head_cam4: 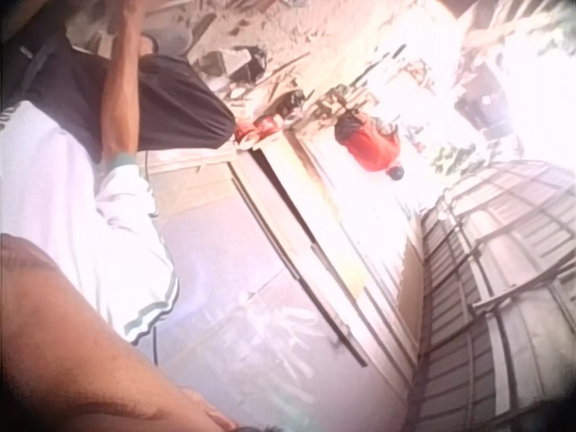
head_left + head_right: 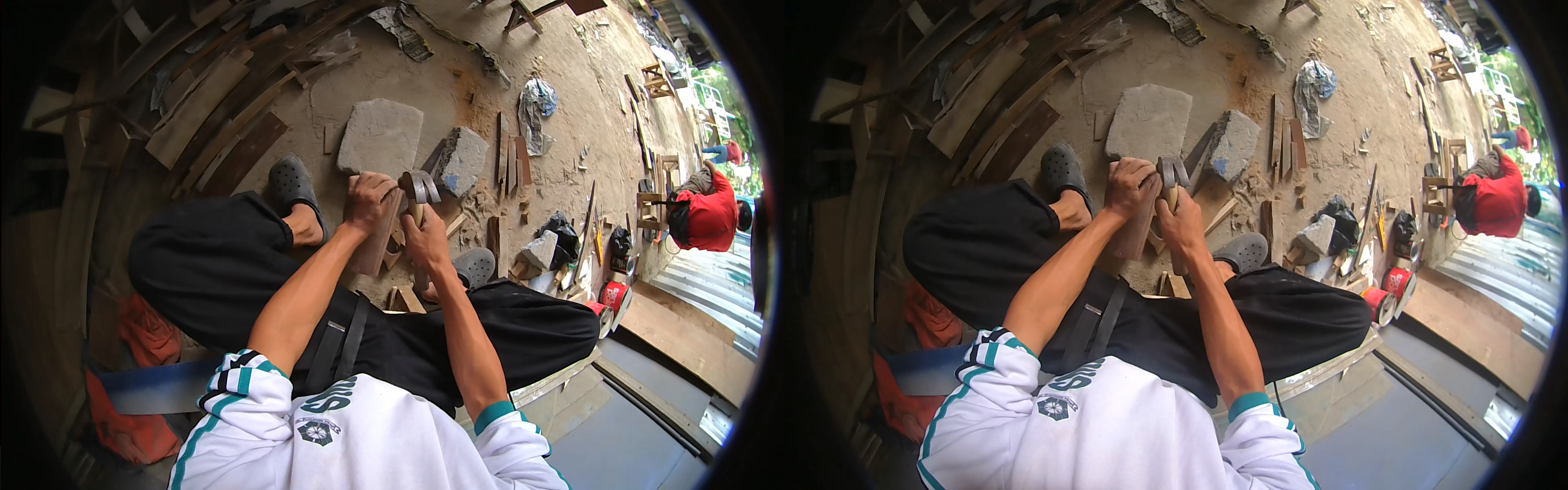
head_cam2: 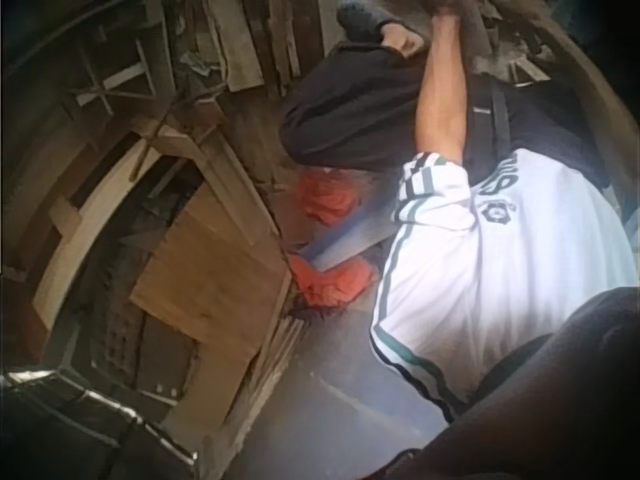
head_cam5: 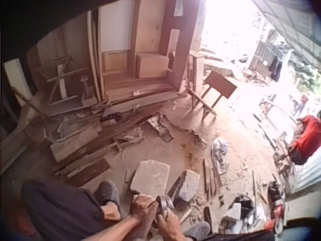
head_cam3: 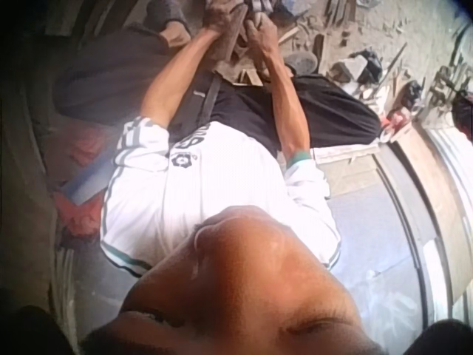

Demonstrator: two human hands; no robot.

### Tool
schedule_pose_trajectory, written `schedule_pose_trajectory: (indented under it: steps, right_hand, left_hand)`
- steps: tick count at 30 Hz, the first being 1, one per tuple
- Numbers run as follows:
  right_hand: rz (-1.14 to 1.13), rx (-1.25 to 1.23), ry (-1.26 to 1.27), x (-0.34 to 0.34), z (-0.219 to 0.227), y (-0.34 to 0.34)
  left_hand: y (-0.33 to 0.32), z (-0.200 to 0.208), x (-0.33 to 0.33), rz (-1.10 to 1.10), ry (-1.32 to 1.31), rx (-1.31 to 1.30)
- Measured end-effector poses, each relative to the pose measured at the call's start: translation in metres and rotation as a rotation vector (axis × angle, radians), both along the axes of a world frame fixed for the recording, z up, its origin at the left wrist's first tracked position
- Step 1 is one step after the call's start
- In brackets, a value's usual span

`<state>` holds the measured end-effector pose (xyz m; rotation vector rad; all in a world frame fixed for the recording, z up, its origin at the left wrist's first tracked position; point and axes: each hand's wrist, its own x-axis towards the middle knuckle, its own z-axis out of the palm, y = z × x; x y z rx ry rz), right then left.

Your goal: The person assembles a small wooden frame by hand, using a hammer to drive nails into the joints. They repeatedly align the pieces, hammer nails, and adjust the frame while sitting on the floor.

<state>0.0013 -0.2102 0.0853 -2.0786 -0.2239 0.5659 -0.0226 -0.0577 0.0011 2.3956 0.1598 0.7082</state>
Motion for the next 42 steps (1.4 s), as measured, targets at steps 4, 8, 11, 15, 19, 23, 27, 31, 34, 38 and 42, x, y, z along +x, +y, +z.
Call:
schedule_pose_trajectory:
  steps: [4,8,11,15,19,23,27,31,34,38,42]
  right_hand:
    - [0.03,0.078,-0.088,-0.001,-0.004,-0.006]
    - [0.056,-0.006,-0.05,0.001,-0.001,-0.007]
    - [0.003,0.003,-0.035,0.001,0.005,-0.003]
    - [0.018,0.045,-0.088,0.0,-0.001,-0.007]
    - [0.049,-0.004,-0.019,0.002,-0.002,-0.007]
    - [0.018,0.045,-0.065,0.003,-0.013,-0.007]
    - [-0.048,0.105,0.015,0.004,-0.01,-0.008]
    - [-0.113,0.164,0.161,0.003,-0.009,-0.012]
    - [-0.122,0.192,0.174,0.002,-0.017,-0.018]
    - [-0.094,0.167,0.115,0.006,-0.023,-0.027]
    - [-0.094,0.147,0.141,0.008,-0.012,-0.023]
  left_hand:
    - [-0.002,0.001,0.003,-0.005,0.005,0.01]
    - [-0.002,-0.001,0.003,-0.012,0.01,0.005]
    - [-0.002,-0.001,0.002,-0.014,0.018,0.001]
    - [-0.002,-0.002,0.002,-0.007,0.017,0.013]
    - [-0.001,-0.004,0.001,-0.016,0.021,0.007]
    - [-0.003,0.0,0.0,-0.017,-0.001,0.011]
    - [0.001,0.0,0.004,-0.037,-0.011,-0.001]
    - [0.004,0.002,0.001,-0.08,0.071,-0.019]
    - [0.003,0.004,0.001,-0.087,0.12,-0.034]
    - [0.0,0.013,0.0,-0.056,0.113,0.051]
    - [0.004,0.009,-0.004,-0.018,0.229,0.128]
